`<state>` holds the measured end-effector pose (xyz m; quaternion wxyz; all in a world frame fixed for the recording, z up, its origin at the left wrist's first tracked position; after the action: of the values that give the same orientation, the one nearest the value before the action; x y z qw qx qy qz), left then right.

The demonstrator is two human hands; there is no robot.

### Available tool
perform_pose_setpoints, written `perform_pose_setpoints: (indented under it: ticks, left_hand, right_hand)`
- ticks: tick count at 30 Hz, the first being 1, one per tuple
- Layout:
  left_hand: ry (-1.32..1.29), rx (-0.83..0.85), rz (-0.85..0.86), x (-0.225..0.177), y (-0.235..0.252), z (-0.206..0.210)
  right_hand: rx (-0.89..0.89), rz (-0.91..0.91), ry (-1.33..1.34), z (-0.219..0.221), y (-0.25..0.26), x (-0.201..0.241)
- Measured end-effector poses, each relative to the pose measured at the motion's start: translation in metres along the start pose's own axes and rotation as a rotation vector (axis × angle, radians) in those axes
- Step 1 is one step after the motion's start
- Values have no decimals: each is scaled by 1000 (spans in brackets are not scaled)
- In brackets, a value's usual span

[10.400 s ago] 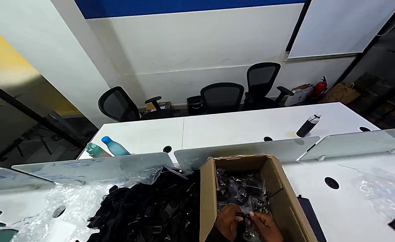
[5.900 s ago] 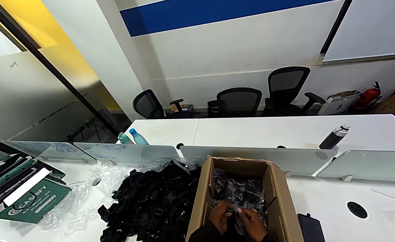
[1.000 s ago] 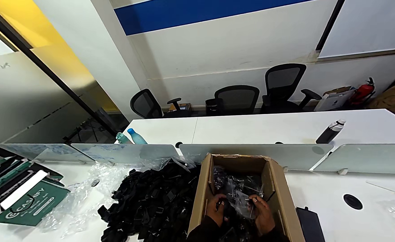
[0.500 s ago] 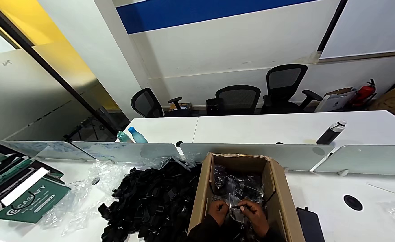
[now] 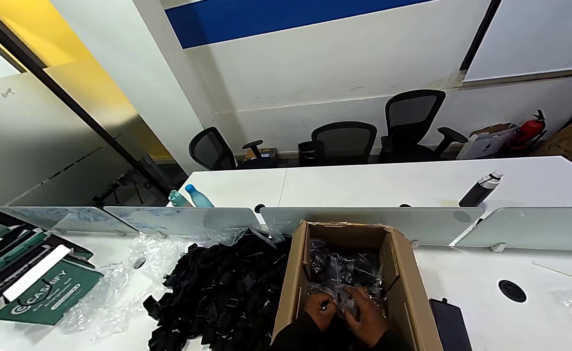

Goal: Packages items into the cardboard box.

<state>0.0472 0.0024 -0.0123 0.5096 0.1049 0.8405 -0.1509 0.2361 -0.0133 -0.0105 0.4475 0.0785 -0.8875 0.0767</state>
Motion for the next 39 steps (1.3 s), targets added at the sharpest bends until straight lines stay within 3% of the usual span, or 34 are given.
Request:
perform_pose_setpoints:
  ticks: [4,8,10,14,17,21,25,32,34,37,39]
  left_hand:
    - [-117,-186,-60,-2,2,-7]
    - [-266,-324,-65,0,3,-13]
    - [-309,-335,-68,0,3,-14]
    - [-355,-300,-75,2,2,-15]
    - [-437,-202,-149,-2,-1,-13]
    - [-538,-105,-201,-8,-4,-12]
    - [-557,-107,-174,-2,-3,-9]
    - [-380,-351,-21,3,2,-9]
    - [-317,-438,-10,2,1,-9]
    - [-218,-468,-26,-1,-3,-9]
    - [-181,-484,-60,-3,-6,-10]
  right_hand:
    - [-240,-178,143,0,-1,-5]
    - [-444,-189,99,-5,0,-10]
    - [-335,-120,64,-4,-2,-9]
    - [128,132,52,1,-2,-2]
    - [254,261,107,5,-2,5]
    - [234,241,219,11,-1,2]
    - [78,229,236,7,3,-3]
    - [-160,98,160,-4,3,-10]
    - [-228,-20,259,-6,2,-15]
    - [-219,-239,700,-6,2,-21]
    - [-162,-224,990,-9,1,-18]
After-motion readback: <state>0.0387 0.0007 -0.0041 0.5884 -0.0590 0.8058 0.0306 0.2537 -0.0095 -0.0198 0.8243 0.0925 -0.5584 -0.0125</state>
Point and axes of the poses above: each hand's wrist, its own y-axis towards the middle knuckle, its own z-axis out of the palm, x = y × z, the point moved 2 cm from there along y, towards the middle knuckle, and after that the axes turned 2 degrees about y, right-handed, at the moved point
